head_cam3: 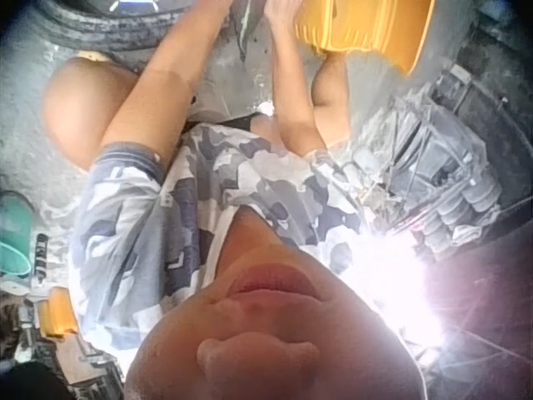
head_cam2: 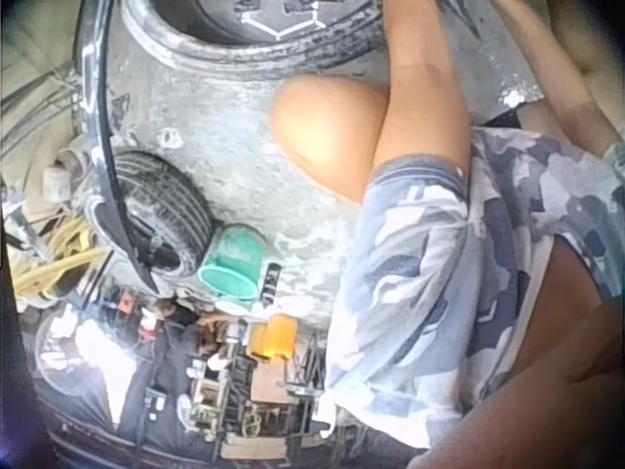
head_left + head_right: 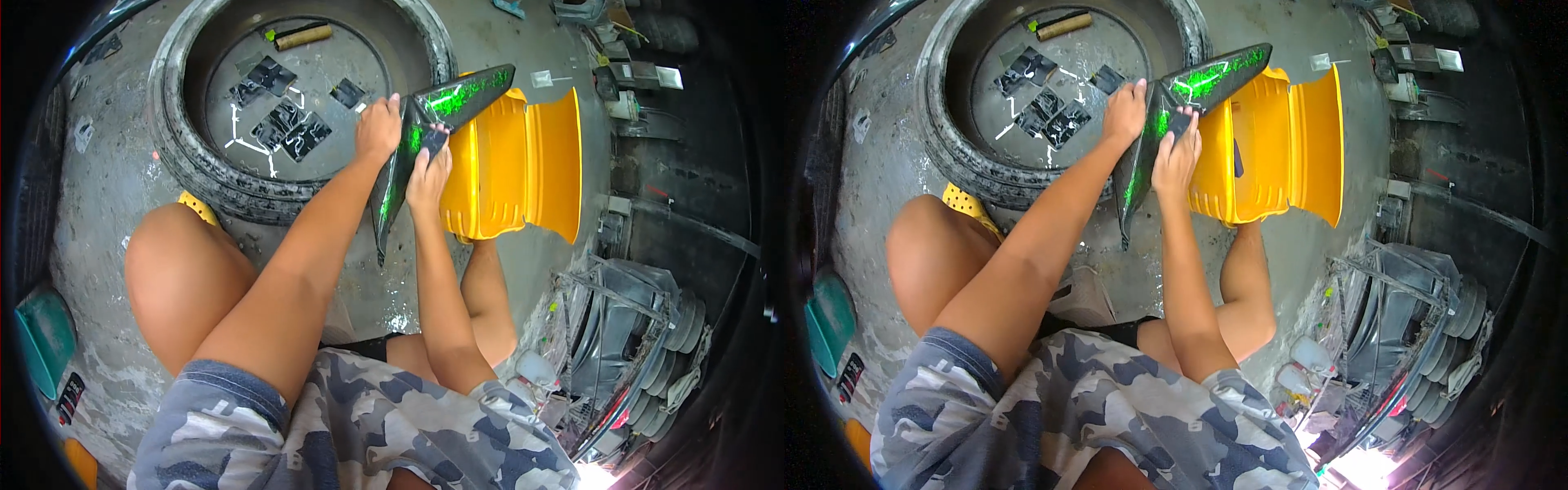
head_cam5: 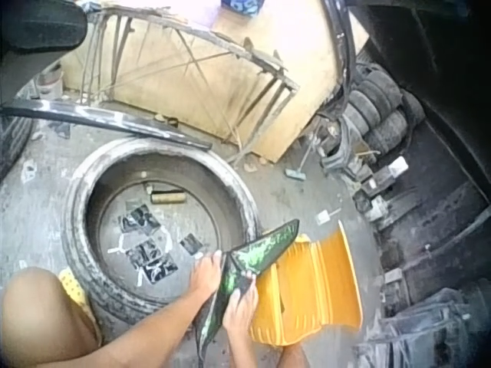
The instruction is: The recorder is wet-sanding a motorcycle fairing part with green and black patterns using a piece of sandpaper and water.
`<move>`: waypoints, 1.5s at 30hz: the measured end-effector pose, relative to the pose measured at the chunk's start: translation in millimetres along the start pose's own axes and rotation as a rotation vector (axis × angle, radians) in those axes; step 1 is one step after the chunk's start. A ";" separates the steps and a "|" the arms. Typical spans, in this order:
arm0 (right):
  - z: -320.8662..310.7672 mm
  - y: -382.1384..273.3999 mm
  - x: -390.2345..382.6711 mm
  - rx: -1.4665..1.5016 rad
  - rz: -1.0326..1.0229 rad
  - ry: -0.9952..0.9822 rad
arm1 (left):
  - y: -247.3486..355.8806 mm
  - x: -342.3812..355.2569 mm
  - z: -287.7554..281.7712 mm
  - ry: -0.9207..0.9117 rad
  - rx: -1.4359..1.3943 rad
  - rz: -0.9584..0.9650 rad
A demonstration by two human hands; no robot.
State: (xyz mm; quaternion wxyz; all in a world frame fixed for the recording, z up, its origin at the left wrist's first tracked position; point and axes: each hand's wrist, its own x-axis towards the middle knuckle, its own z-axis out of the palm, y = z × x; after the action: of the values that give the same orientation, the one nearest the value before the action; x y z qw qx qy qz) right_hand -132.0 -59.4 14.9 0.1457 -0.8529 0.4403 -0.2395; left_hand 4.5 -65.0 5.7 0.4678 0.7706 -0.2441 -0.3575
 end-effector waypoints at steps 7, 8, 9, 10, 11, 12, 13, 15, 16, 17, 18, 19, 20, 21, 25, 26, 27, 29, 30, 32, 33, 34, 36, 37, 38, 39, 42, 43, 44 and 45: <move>-3.2 -1.7 -56.3 0.135 -0.025 -0.006 | -17.0 1.3 11.9 0.036 -0.027 -0.014; -5.5 -1.0 -29.9 0.131 0.003 0.006 | -12.0 2.2 12.3 0.046 -0.051 0.008; -3.6 5.5 -7.3 0.012 -0.043 0.010 | -10.5 2.2 12.1 0.040 -0.052 0.011; -3.2 7.4 -0.3 -0.057 -0.010 -0.001 | -10.4 2.1 10.6 0.046 -0.068 0.016; -9.8 6.7 -14.2 0.018 -0.007 -0.023 | -9.3 0.8 10.7 0.053 -0.085 0.020; -7.3 1.6 -30.7 0.115 -0.019 -0.047 | -11.6 5.0 4.1 0.072 -0.081 0.023; -5.0 8.7 -57.0 0.102 -0.079 -0.050 | -10.1 1.9 4.8 0.051 -0.073 0.002; -7.6 16.9 -89.7 0.018 -0.126 -0.156 | -12.7 2.7 7.2 0.024 -0.076 -0.008; -11.9 10.5 -82.0 0.019 -0.120 -0.167 | -12.9 1.1 5.4 0.021 -0.074 -0.020; -14.5 9.4 -61.4 0.049 -0.082 -0.145 | -12.2 0.0 4.5 0.022 -0.061 -0.027; -15.0 5.8 -32.4 0.074 -0.050 -0.109 | -7.2 2.2 2.8 0.022 -0.053 -0.020; -15.8 7.5 -9.7 0.052 0.026 -0.071 | -2.7 -0.2 5.3 0.021 -0.085 -0.012; -15.0 7.3 -17.4 0.049 0.029 -0.078 | -8.8 -4.4 7.2 0.019 -0.087 -0.020; -8.7 4.7 -25.4 0.065 0.020 -0.046 | -15.7 -3.1 8.0 0.035 -0.089 0.000; 1.7 -2.3 -71.4 0.256 -0.008 -0.009 | -11.4 5.0 5.9 0.043 -0.070 -0.008; -0.7 -1.1 -67.4 0.219 -0.002 -0.055 | -12.9 6.3 4.2 0.041 -0.056 -0.039; -8.9 0.5 -53.0 0.208 0.032 -0.029 | -9.9 -0.6 10.2 0.008 -0.062 -0.033; -11.0 1.1 -14.2 0.291 0.255 -0.068 | -7.6 5.3 11.4 0.064 -0.081 0.020; -10.3 1.5 -18.4 0.292 0.260 -0.057 | -9.5 5.1 10.0 0.057 -0.077 0.029; -5.0 2.3 -40.5 0.291 0.251 -0.037 | -9.9 0.7 6.7 0.044 -0.044 -0.004; 2.2 8.6 -58.1 0.288 0.120 0.038 | -10.9 1.7 9.6 0.063 -0.064 0.027; -4.3 2.2 -74.3 0.236 0.147 -0.035 | -11.5 3.4 7.8 0.073 -0.057 0.029; 1.5 2.4 -61.6 0.333 0.175 0.038 | -9.2 1.6 12.0 0.057 0.014 0.020; -1.9 -7.9 -42.3 0.267 0.226 0.034 | -8.8 1.0 9.7 0.065 0.011 0.032; -6.4 -13.3 -17.5 0.196 0.275 0.033 | -7.8 -2.4 7.7 0.051 0.018 0.026; -2.4 -4.3 -2.0 0.138 0.238 0.024 | -2.0 1.1 4.5 0.049 0.032 0.029; 3.7 -2.2 -45.8 0.258 0.156 0.066 | 0.1 4.6 5.0 0.054 0.039 0.023; -1.7 -4.4 -66.4 0.180 0.037 0.007 | -4.2 2.2 6.5 0.046 0.033 0.008; 2.8 1.1 -61.6 0.186 0.032 0.010 | -7.0 3.5 7.4 0.039 0.028 -0.006; 2.0 -5.6 -52.8 0.130 -0.021 -0.006 | -9.7 5.8 6.6 0.055 0.023 -0.006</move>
State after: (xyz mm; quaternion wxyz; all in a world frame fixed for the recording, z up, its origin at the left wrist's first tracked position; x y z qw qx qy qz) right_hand -153.4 -12.8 0.9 0.1995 -0.8469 0.4145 -0.2666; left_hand 3.4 -68.4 -6.9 0.4644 0.7861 -0.2327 -0.3348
